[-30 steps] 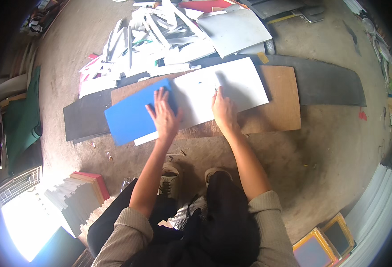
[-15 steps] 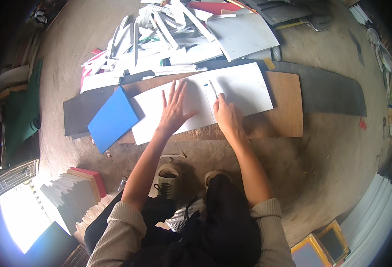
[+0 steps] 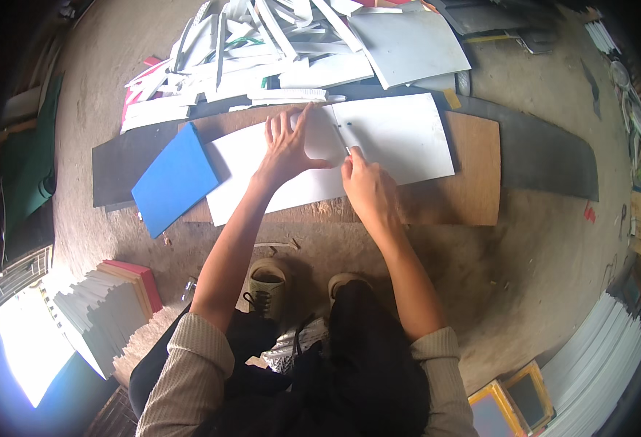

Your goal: The person sits on the floor and uses a red utility knife to cut white and blue sheets of material. They align the sheets, score them with the knife, and break off trimmed pieces, repeating the process on multiple sheets.

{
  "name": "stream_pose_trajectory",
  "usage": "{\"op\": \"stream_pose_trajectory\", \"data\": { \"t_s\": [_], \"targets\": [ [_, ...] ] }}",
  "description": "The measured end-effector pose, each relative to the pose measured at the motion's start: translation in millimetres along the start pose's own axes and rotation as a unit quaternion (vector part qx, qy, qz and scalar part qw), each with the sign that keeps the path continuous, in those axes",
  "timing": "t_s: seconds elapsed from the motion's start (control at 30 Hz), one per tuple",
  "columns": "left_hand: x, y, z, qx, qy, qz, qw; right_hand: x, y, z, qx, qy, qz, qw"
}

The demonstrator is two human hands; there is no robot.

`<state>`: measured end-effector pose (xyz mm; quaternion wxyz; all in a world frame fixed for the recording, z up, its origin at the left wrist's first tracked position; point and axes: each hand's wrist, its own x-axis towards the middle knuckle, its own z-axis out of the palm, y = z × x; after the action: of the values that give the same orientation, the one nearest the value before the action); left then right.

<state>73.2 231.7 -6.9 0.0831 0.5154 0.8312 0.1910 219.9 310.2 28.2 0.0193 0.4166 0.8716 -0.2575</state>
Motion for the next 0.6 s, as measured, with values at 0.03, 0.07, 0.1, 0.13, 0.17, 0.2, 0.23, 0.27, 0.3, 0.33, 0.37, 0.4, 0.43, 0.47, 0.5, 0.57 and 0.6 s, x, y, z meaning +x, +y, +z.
{"op": "stream_pose_trajectory", "data": {
  "t_s": [0.03,0.07,0.1,0.13,0.17,0.2,0.23,0.27,0.3,0.33,0.37,0.4,0.43,0.47,0.5,0.57,0.6],
  "targets": [
    [3,0,0,-0.005,-0.003,0.000,1.000,2,0,-1,-0.004,-0.016,-0.004,1.000],
    [5,0,0,-0.010,-0.006,0.001,1.000,4,1,-1,-0.004,-0.004,0.014,1.000],
    [7,1,1,-0.014,-0.002,0.005,1.000,6,3,-1,-0.004,0.008,0.032,0.999],
    [8,1,1,-0.016,0.003,0.008,1.000,7,6,-1,-0.004,0.020,0.047,0.999],
    [9,2,1,-0.019,0.007,0.011,1.000,8,12,-3,-0.012,0.032,0.043,0.998],
    [12,1,4,-0.012,0.007,-0.001,1.000,10,16,-2,-0.015,0.037,0.038,0.998],
    [14,-3,7,-0.003,0.006,-0.017,1.000,10,12,-4,-0.017,0.038,0.030,0.999],
    [17,-7,10,0.007,0.004,-0.033,0.999,10,7,-6,-0.019,0.039,0.021,0.999],
    [19,-9,13,-0.010,0.057,-0.045,0.997,11,2,-7,-0.020,0.001,0.016,1.000],
    [27,-7,15,-0.038,0.047,-0.076,0.995,13,-3,-4,-0.030,0.011,-0.002,0.999],
    [34,-6,17,-0.065,0.036,-0.107,0.992,19,-7,-1,-0.040,0.021,-0.021,0.999],
    [39,-4,18,-0.091,0.026,-0.137,0.986,24,-9,1,-0.049,0.030,-0.040,0.998],
    [42,-1,20,-0.087,0.063,-0.147,0.983,29,-8,4,-0.069,0.040,-0.056,0.995],
    [44,1,21,-0.088,0.058,-0.153,0.983,33,-6,6,-0.070,0.045,-0.059,0.995],
    [47,3,22,-0.088,0.053,-0.159,0.982,36,-4,7,-0.070,0.050,-0.062,0.994],
    [47,-1,25,-0.083,0.049,-0.172,0.980,36,-6,9,-0.073,0.047,-0.068,0.994],
    [48,-2,26,-0.080,0.049,-0.177,0.980,35,-6,10,-0.076,0.043,-0.068,0.994]
  ]
}}
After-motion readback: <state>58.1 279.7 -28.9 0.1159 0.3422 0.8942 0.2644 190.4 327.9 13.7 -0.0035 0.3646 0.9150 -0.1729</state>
